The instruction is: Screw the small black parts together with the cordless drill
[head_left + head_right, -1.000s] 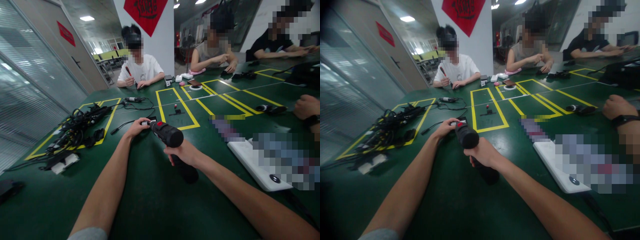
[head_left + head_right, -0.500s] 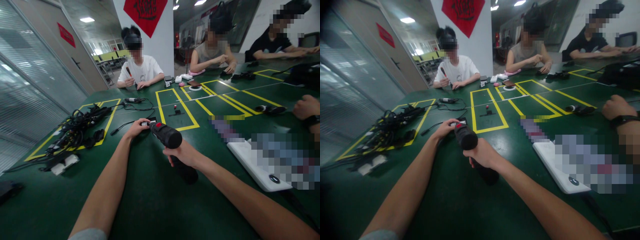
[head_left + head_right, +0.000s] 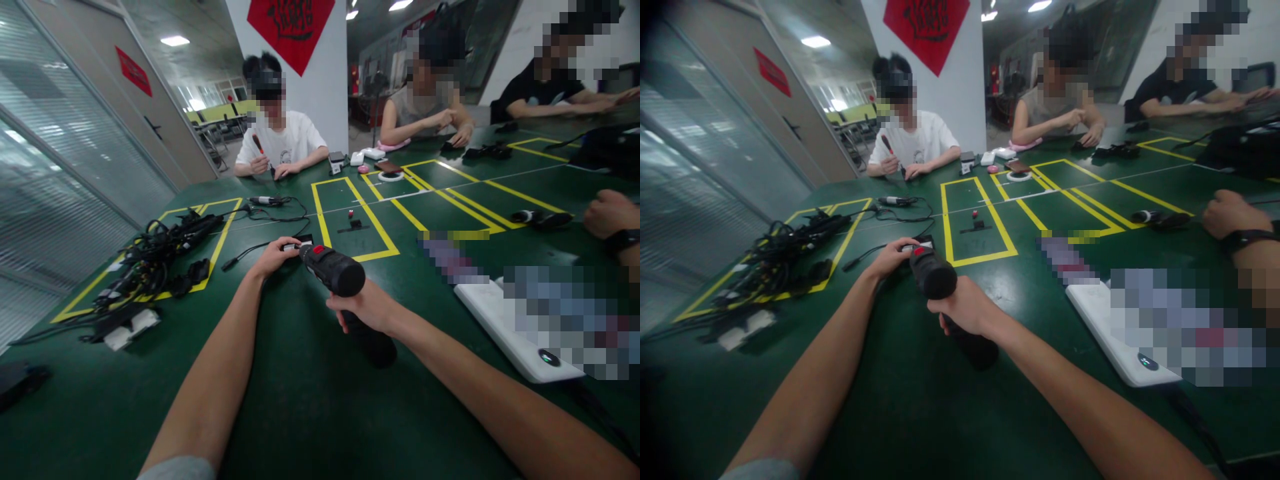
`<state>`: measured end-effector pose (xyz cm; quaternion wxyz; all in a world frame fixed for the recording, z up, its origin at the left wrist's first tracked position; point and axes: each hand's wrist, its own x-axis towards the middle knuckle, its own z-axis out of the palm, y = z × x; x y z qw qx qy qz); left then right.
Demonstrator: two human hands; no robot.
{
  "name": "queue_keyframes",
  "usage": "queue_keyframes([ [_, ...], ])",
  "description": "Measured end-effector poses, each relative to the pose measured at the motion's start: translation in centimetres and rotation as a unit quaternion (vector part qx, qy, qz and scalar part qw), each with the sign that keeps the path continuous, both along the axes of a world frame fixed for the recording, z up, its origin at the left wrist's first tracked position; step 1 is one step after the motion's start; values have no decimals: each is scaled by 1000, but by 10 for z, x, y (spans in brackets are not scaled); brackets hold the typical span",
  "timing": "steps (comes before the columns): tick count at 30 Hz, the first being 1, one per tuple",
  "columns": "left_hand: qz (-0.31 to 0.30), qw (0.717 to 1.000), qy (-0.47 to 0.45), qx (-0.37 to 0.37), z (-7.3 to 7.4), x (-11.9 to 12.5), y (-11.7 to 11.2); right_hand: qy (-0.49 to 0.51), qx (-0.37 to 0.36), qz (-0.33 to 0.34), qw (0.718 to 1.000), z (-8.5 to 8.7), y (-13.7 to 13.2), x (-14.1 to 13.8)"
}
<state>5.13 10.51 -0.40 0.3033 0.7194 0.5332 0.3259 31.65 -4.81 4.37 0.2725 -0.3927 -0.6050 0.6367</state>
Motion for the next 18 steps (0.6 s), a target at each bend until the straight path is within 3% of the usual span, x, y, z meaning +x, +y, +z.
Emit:
queue_keyframes([
  [7,-1,1000,-2,0,-3,-2,4,-54,20,2,998,5,-2,-3],
  [18,6,1000,-12,4,2,2,-2,-11,7,0,1000,0,-1,-1],
])
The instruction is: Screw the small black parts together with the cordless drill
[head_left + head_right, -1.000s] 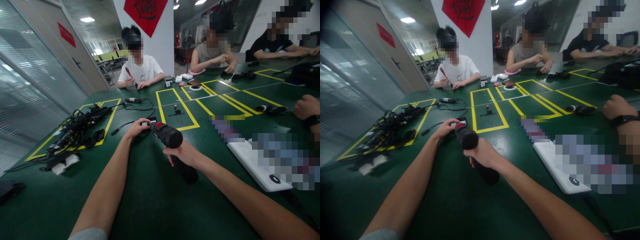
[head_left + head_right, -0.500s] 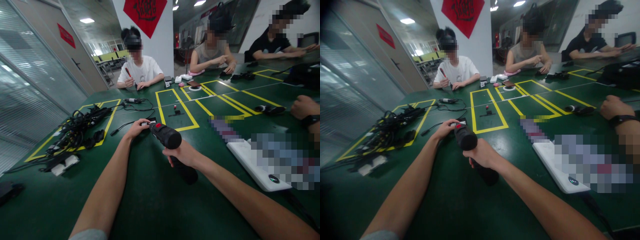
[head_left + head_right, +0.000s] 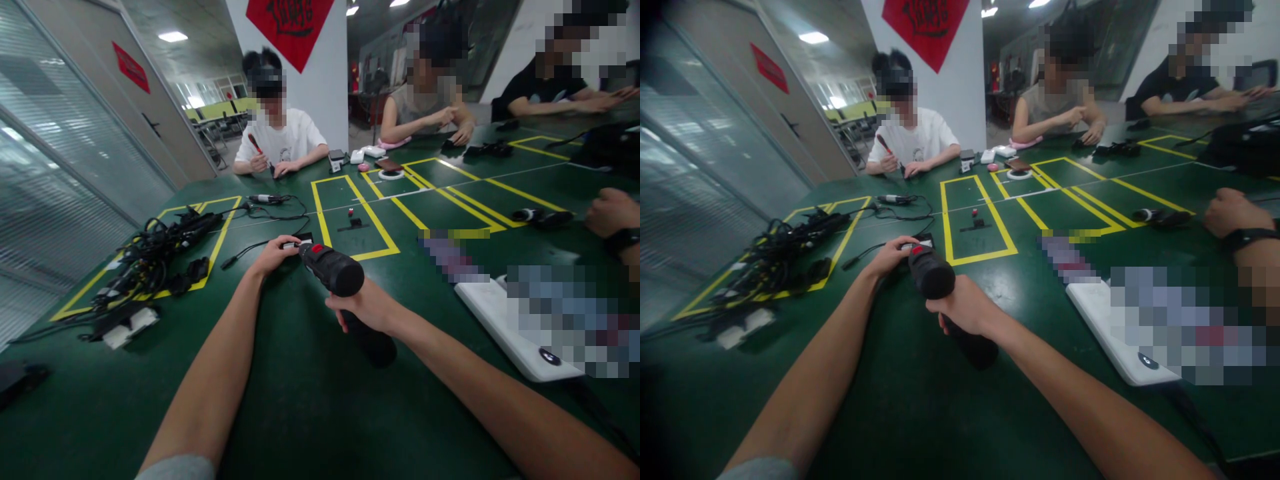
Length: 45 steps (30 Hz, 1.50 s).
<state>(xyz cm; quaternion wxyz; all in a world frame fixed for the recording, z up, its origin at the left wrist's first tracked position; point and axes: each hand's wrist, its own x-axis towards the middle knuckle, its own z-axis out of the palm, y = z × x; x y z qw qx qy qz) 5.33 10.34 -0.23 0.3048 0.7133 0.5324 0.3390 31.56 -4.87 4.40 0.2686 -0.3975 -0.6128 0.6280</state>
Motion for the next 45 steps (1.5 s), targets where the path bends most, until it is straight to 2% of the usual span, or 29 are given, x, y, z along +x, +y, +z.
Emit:
queue_keyframes([
  [9,1,1000,-1,-20,-4,-3,4,19,-16,0,1000,1,0,2],
  [17,5,1000,12,-15,-1,-2,1,-25,15,11,1000,6,-1,1],
  [27,7,1000,9,-18,-1,0,0,25,8,8,1000,-9,3,3],
  [35,6,1000,-8,-16,-4,-1,2,16,4,7,1000,-3,1,3],
  [45,8,1000,4,-12,0,1,-1,20,-4,13,1000,0,1,3],
])
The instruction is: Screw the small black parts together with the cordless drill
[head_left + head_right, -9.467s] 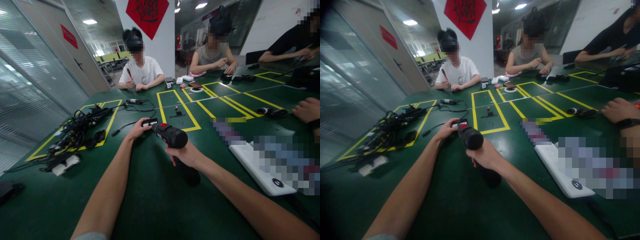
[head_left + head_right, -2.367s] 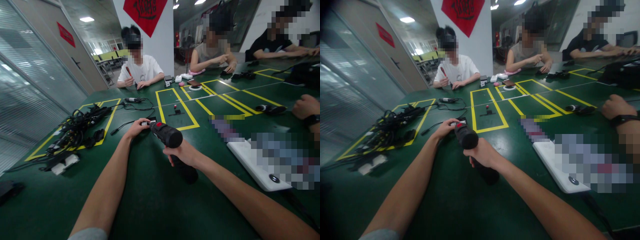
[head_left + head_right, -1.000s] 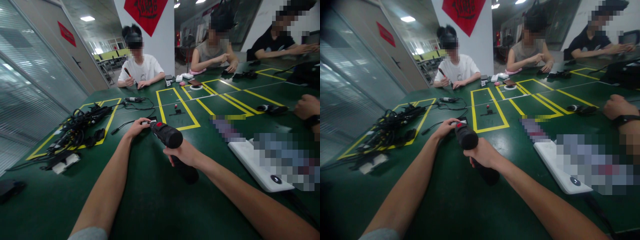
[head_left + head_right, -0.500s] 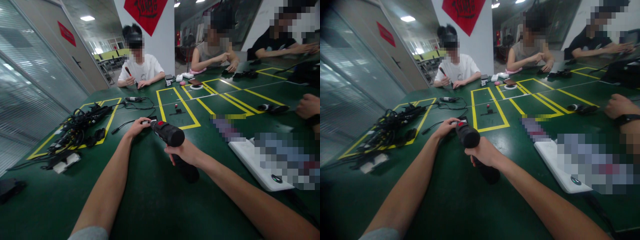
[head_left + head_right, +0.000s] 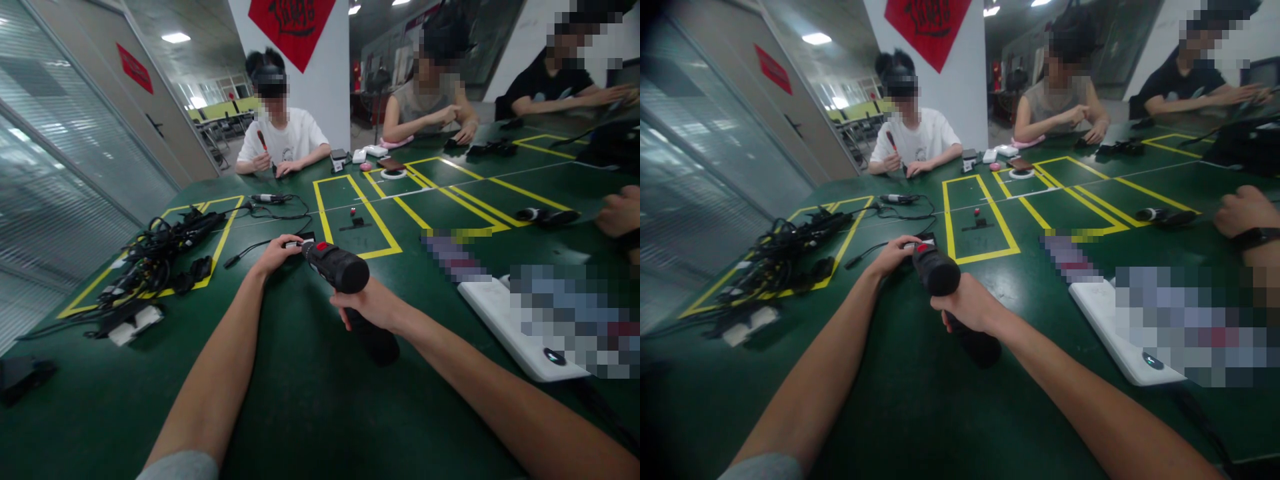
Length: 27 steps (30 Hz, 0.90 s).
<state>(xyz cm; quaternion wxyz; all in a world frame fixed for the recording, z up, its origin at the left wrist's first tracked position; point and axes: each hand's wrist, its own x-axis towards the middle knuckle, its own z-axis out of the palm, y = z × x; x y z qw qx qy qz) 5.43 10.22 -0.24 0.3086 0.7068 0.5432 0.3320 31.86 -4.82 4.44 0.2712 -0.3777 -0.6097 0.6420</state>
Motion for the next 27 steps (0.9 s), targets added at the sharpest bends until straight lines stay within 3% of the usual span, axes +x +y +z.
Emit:
queue_keyframes([
  [9,1,1000,-9,-8,-6,-3,5,25,-4,0,1000,-9,3,0],
  [27,-2,1000,-5,-7,-4,-3,3,29,-9,-1,1000,-7,3,2],
])
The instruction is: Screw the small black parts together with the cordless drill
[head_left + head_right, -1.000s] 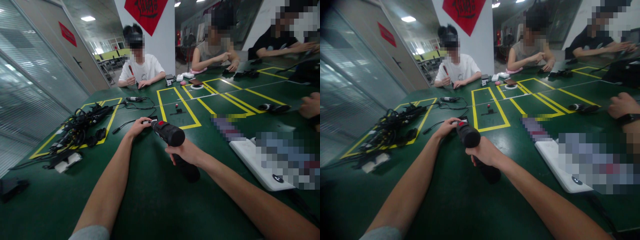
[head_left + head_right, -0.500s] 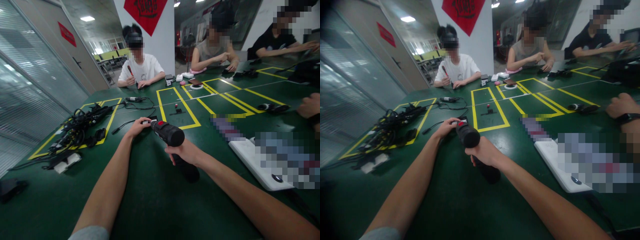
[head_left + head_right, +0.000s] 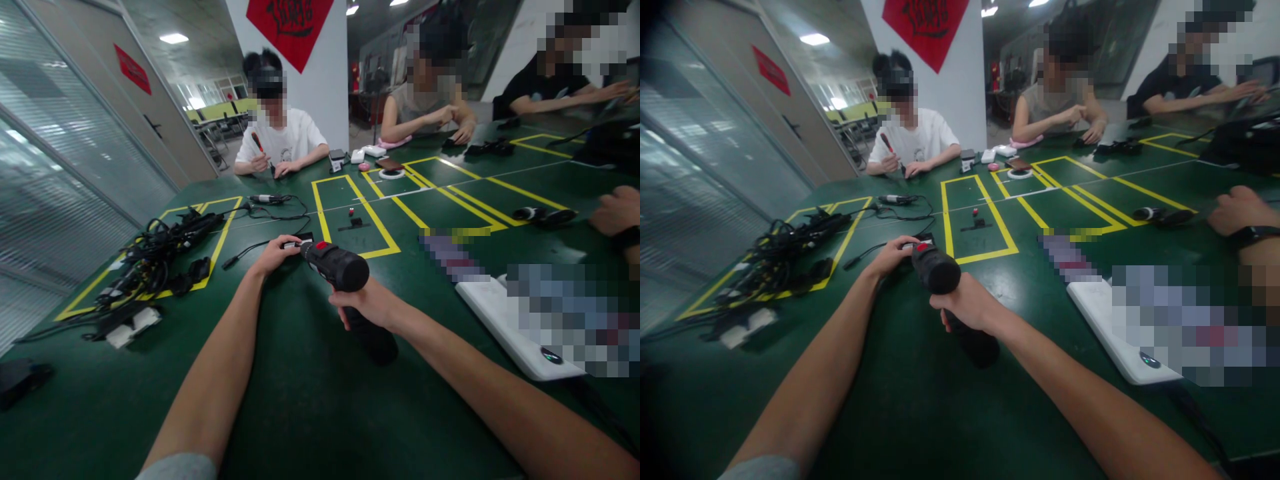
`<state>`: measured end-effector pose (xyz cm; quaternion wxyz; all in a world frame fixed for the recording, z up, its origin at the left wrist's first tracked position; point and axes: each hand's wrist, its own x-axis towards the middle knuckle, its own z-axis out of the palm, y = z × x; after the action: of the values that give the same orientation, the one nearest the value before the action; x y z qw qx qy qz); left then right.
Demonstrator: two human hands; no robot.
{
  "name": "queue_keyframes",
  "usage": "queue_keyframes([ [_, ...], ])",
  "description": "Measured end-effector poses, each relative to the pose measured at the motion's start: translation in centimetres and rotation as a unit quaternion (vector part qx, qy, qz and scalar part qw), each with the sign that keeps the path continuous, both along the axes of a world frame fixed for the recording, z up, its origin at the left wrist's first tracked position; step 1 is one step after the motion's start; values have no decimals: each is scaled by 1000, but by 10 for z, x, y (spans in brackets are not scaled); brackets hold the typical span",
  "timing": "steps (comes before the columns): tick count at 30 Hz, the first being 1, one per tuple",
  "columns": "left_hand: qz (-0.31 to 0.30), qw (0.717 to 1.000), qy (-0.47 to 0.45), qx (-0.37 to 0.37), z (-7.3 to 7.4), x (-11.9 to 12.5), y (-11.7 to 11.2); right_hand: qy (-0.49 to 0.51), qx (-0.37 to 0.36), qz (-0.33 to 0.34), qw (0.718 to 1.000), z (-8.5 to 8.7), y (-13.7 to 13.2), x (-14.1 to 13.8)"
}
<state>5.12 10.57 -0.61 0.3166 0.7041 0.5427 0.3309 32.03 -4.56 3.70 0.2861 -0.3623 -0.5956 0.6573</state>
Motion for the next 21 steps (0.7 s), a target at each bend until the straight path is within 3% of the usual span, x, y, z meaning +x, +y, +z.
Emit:
queue_keyframes([
  [21,-6,999,26,19,3,2,-2,-26,-1,-14,1000,5,-2,-3],
])
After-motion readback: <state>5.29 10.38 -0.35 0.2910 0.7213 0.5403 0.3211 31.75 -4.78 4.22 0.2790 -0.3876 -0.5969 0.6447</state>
